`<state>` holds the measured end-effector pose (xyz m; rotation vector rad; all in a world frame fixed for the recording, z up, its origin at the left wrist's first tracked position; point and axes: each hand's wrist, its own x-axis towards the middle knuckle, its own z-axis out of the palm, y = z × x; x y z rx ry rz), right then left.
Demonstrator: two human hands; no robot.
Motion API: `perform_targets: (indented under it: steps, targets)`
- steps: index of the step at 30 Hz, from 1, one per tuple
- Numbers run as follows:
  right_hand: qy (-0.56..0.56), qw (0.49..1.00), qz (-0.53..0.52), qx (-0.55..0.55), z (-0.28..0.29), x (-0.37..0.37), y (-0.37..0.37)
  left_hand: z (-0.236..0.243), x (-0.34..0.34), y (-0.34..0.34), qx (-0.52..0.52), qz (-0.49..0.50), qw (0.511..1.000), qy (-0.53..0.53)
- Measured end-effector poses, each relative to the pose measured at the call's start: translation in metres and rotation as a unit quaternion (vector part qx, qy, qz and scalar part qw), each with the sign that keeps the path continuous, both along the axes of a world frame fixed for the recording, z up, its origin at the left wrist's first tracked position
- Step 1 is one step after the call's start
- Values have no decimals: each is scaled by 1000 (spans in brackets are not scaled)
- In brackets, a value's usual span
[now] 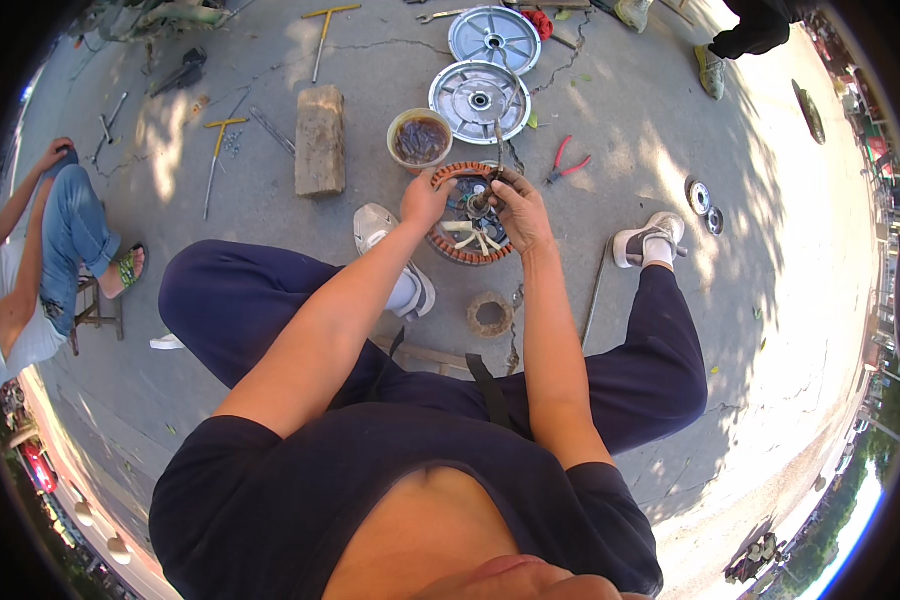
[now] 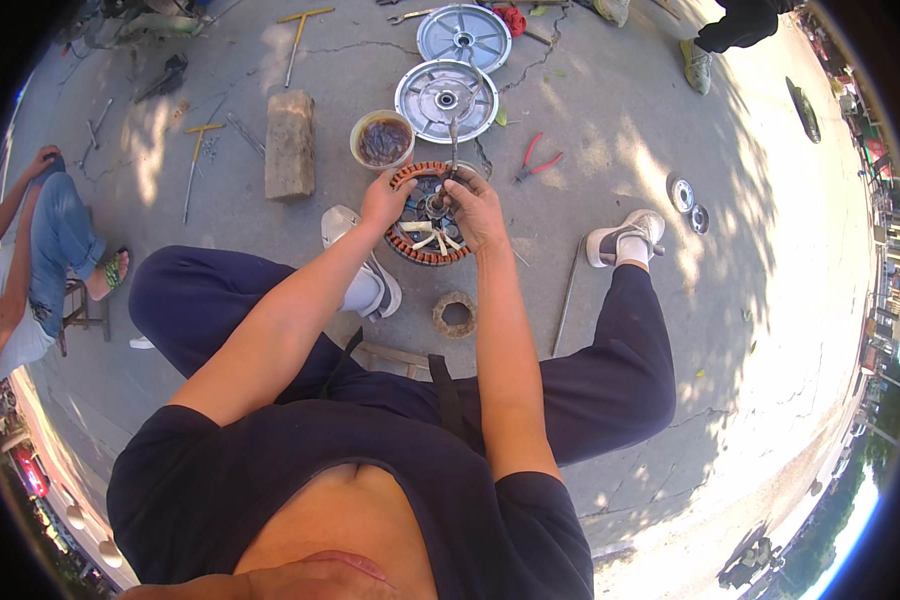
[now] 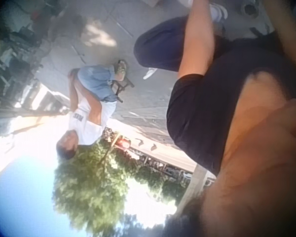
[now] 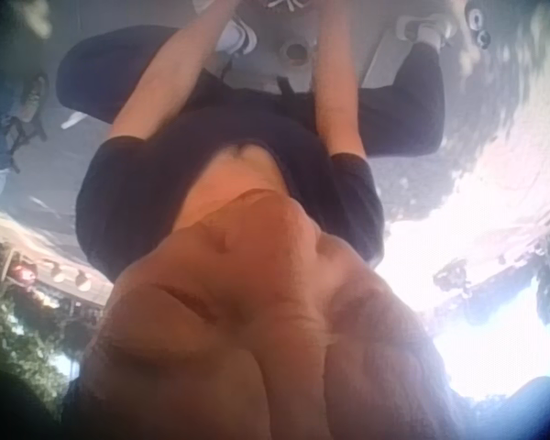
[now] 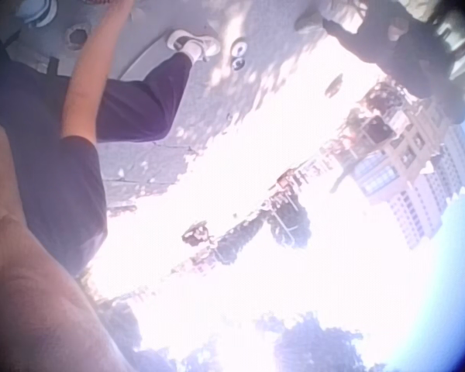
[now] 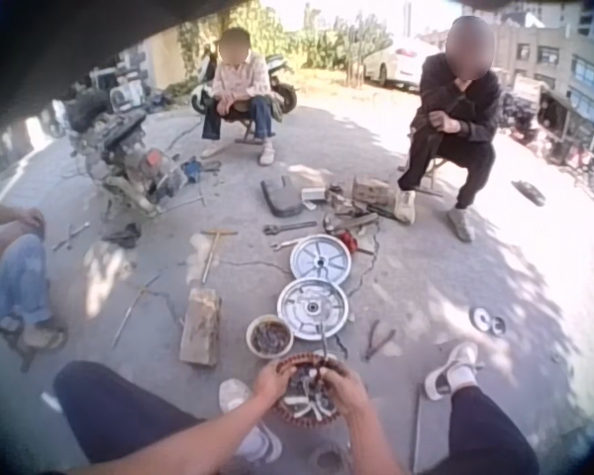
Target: The person sits on the ground and works on a circular motor stator, adjusting wires and components with their hands. Another person assists by using pliers to manipulate parts of the stator. The person continues to handle the stator and wires throughout the clip.
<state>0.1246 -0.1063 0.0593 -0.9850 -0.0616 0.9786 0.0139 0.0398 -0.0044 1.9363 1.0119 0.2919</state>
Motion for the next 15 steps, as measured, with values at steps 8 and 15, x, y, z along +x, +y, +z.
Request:
perform_targets:
  steps: [8,15]
  targets:
    - [-25,999,29,-13,2,2,-3,0,1,1,9,-4,1000,17]
    - [-16,998,34,-40,0,4,0,-11,2,2,27,5,999,30]
